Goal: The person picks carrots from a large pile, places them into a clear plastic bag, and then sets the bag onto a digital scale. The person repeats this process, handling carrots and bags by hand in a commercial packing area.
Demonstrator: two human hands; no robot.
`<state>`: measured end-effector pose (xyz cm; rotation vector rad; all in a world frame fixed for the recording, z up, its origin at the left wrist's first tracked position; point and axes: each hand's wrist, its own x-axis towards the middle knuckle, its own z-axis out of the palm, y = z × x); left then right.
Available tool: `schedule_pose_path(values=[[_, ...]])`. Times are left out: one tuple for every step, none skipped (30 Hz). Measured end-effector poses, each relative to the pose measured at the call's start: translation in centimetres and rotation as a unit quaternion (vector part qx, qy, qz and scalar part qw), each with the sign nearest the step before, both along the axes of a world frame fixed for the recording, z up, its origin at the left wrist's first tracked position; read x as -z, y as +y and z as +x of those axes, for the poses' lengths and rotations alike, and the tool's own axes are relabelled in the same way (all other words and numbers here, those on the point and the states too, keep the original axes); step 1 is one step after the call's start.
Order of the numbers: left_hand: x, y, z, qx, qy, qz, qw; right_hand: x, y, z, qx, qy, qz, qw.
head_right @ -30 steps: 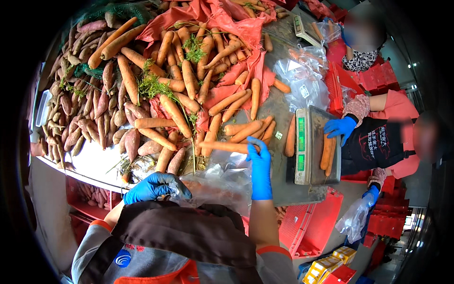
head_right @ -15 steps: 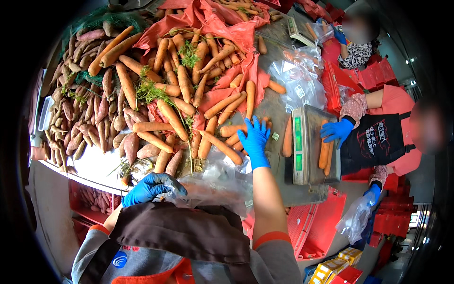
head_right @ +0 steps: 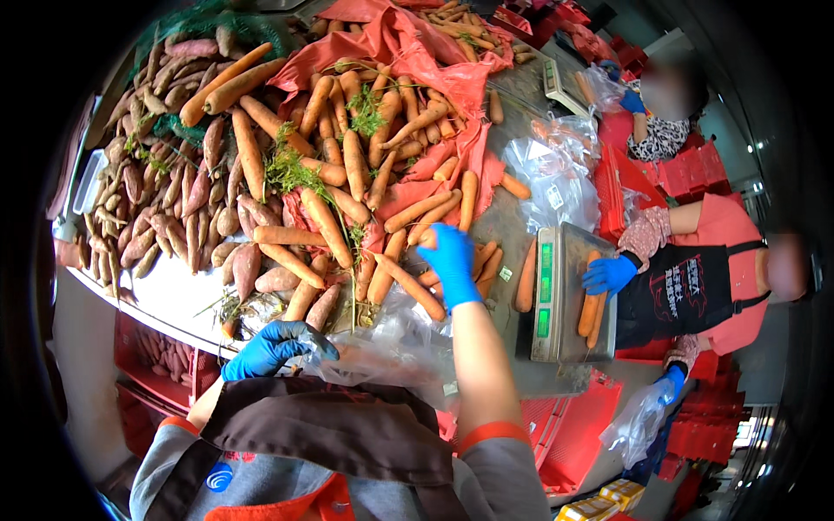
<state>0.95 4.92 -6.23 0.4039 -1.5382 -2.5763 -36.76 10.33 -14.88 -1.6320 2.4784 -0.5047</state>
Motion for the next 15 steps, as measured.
schedule_pose_path(values=[[-0.2, 0.0, 0.1, -0.004, -0.012, 0.009, 1.000, -0.4, 0.9, -1.1, 0.017, -0.135, -0.156, 0.978], [-0.5, -0.1, 0.2, -0.002, -0.021, 0.013, 1.000, -1.9, 1.4, -1.2, 0.071, -0.152, -0.233, 0.958], [-0.3, -0.1, 0.4, -0.009, -0.007, 0.020, 1.000, -5.4, 1.9, -0.3, 0.130, -0.255, -0.219, 0.933], [-0.3, -0.2, 0.2, -0.005, 0.012, 0.022, 1.000, -5.9, 3.5, -1.3, 0.168, -0.339, -0.280, 0.882], [-0.1, -0.2, 0.0, -0.010, 0.017, 0.027, 0.999, -7.4, 4.7, -0.9, 0.197, -0.410, -0.313, 0.834], [0.1, -0.1, -0.2, -0.014, 0.022, 0.032, 0.999, -7.3, 5.8, -1.5, 0.262, -0.454, -0.308, 0.794], [0.4, 0.1, -0.4, -0.017, 0.024, 0.038, 0.999, -7.0, 6.7, -1.4, 0.223, -0.537, -0.358, 0.731], [0.9, 0.0, -0.8, -0.026, 0.023, 0.001, 0.999, -6.7, 7.6, -1.3, 0.180, -0.610, -0.404, 0.657], [0.8, -0.1, -1.4, -0.035, 0.058, -0.048, 0.997, -6.5, 8.9, -0.7, 0.166, -0.656, -0.420, 0.606], [0.6, -0.4, -2.3, -0.048, 0.095, -0.104, 0.989, -6.8, 9.0, 0.3, 0.141, -0.699, -0.434, 0.551], [0.3, -0.3, -2.9, -0.073, 0.078, -0.081, 0.991, -7.0, 9.2, 1.1, 0.117, -0.736, -0.449, 0.494], [-0.2, -0.1, -3.4, -0.096, 0.060, -0.057, 0.992, -6.7, 9.1, 1.5, 0.095, -0.743, -0.465, 0.472], [-0.4, 0.1, -3.4, -0.119, 0.036, -0.032, 0.992, -6.3, 9.5, 2.1, 0.094, -0.763, -0.483, 0.418], [-0.3, 0.0, -3.4, -0.096, 0.037, -0.006, 0.995, -5.9, 9.7, 2.6, 0.093, -0.781, -0.499, 0.364], [-0.1, -0.3, -3.4, -0.072, 0.038, 0.021, 0.996, -5.4, 9.9, 3.0, 0.008, -0.820, -0.490, 0.297]])
